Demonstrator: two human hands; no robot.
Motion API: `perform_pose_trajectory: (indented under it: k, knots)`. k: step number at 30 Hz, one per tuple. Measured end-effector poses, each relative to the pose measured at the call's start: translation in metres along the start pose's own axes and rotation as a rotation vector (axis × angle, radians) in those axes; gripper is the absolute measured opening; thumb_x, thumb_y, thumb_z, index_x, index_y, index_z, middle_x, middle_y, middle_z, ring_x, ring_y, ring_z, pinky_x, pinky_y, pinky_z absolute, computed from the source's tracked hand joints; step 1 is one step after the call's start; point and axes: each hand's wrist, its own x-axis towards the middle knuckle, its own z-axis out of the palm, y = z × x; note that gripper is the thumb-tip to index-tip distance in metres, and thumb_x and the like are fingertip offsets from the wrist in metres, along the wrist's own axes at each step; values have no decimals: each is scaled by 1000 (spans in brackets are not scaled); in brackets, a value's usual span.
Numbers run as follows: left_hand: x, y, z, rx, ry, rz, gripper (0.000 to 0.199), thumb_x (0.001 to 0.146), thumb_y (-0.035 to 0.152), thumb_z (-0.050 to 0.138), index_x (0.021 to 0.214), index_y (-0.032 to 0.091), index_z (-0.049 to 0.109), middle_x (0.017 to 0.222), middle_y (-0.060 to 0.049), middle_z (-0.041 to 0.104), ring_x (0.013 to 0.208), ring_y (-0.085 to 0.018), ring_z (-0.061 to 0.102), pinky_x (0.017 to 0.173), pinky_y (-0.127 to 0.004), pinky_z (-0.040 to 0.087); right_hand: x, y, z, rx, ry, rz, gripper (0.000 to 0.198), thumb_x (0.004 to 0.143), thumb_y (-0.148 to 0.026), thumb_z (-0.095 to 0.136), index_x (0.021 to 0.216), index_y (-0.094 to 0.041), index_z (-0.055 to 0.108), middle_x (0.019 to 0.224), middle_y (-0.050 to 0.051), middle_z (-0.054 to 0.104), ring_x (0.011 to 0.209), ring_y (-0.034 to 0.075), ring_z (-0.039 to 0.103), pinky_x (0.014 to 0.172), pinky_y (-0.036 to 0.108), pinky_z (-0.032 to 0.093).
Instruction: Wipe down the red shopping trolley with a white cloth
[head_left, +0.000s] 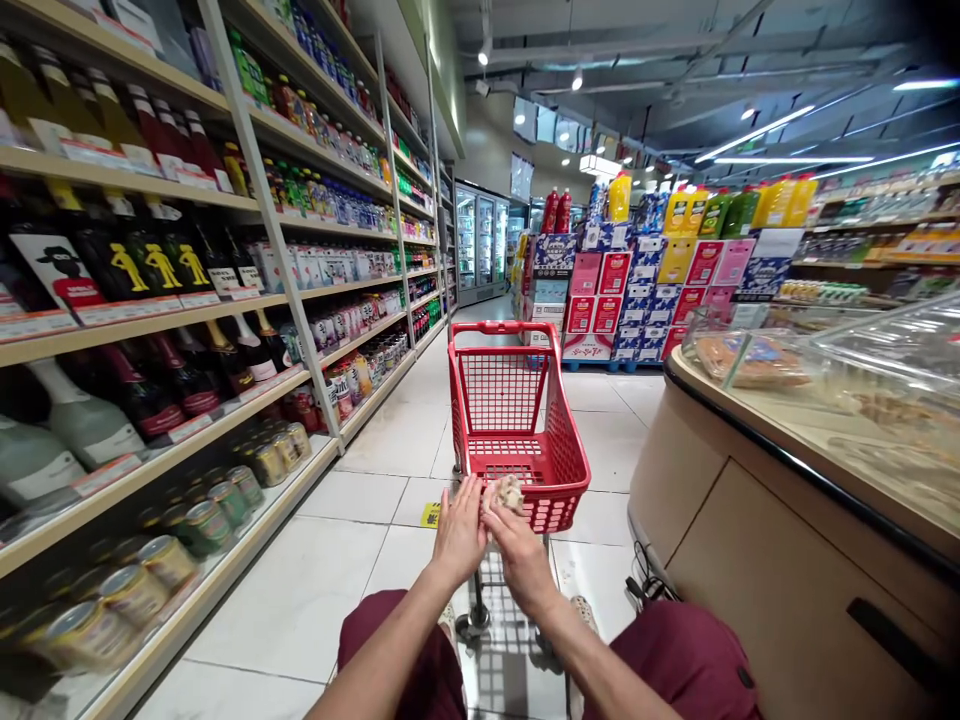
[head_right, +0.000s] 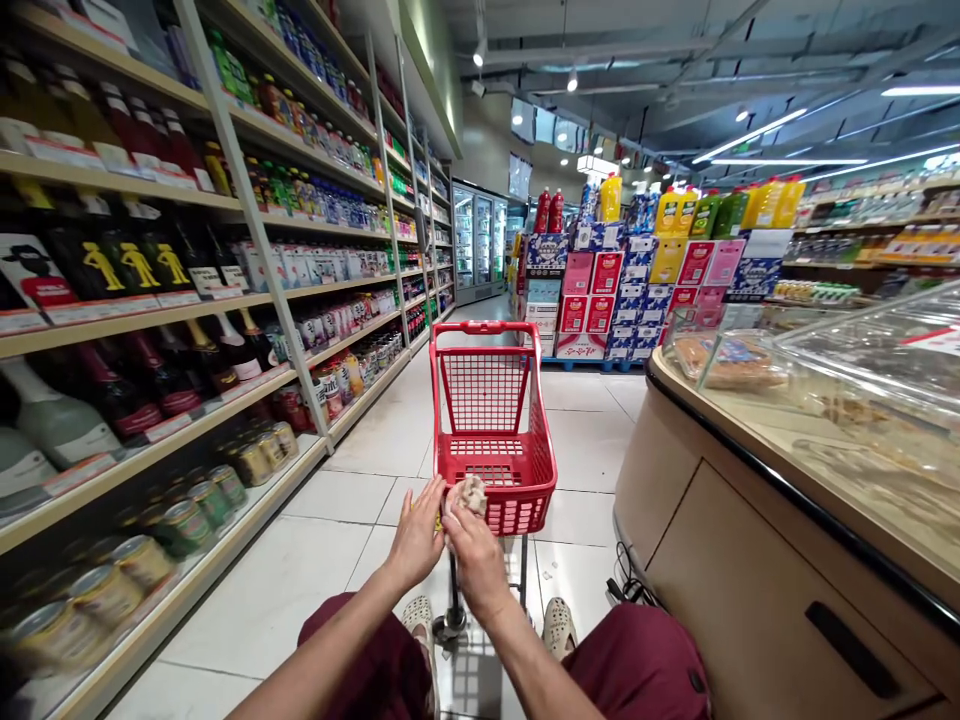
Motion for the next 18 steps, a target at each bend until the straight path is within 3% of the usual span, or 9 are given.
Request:
perform_pose_trajectory:
  k: [3,7,9,11,13,15,18]
  knots:
    - [-2,6,3,-519,101,-127,64,65,6,42,128,19,33,134,-8,38,123,-17,34,103,-38,25,1,-21,2,208,0,247,38,79,-13,39,113,-22,54,114,7,58,106,17,53,90,34,43]
    - [-9,19,4,-1255,-40,-443,59,64,15,53,121,21,41,115,-8,55,95,-17,56,76,-28,45,18,-30,-28,499,-46,514,29,75,-19,44,100,-19,58,102,6,63,95,18,58,84,32,46]
    - [-13,26,5,-1413,-173,-499,47,61,20,60,107,18,53,92,-5,63,74,-14,59,62,-24,43,30,-28,-42,610,-72,609,25,74,-23,46,95,-17,57,97,7,64,87,18,60,77,31,49]
    - [-17,33,7,-1466,-231,-532,34,55,23,67,87,14,59,69,-1,61,58,-11,55,53,-21,38,39,-23,-49,595,-27,675,23,74,-27,47,93,-17,56,94,7,64,81,19,61,71,32,50]
    - [-18,40,12,-1488,-173,-593,28,54,28,70,74,13,57,58,2,56,51,-10,52,48,-20,34,40,-18,-46,442,77,632,21,75,-28,47,91,-18,55,99,8,62,87,20,60,76,36,48]
    - [-17,47,17,-1512,-64,-646,29,59,36,67,75,15,56,58,3,55,51,-9,51,47,-19,33,30,-16,-36,256,128,462,19,77,-26,45,87,-19,58,107,9,59,100,21,54,87,40,43]
    - [-14,55,20,-1578,-69,-672,36,67,49,57,82,17,56,64,1,57,54,-10,51,48,-20,34,-2,-16,-21,107,-61,199,30,79,-22,42,105,-20,57,121,9,51,116,21,43,95,41,37]
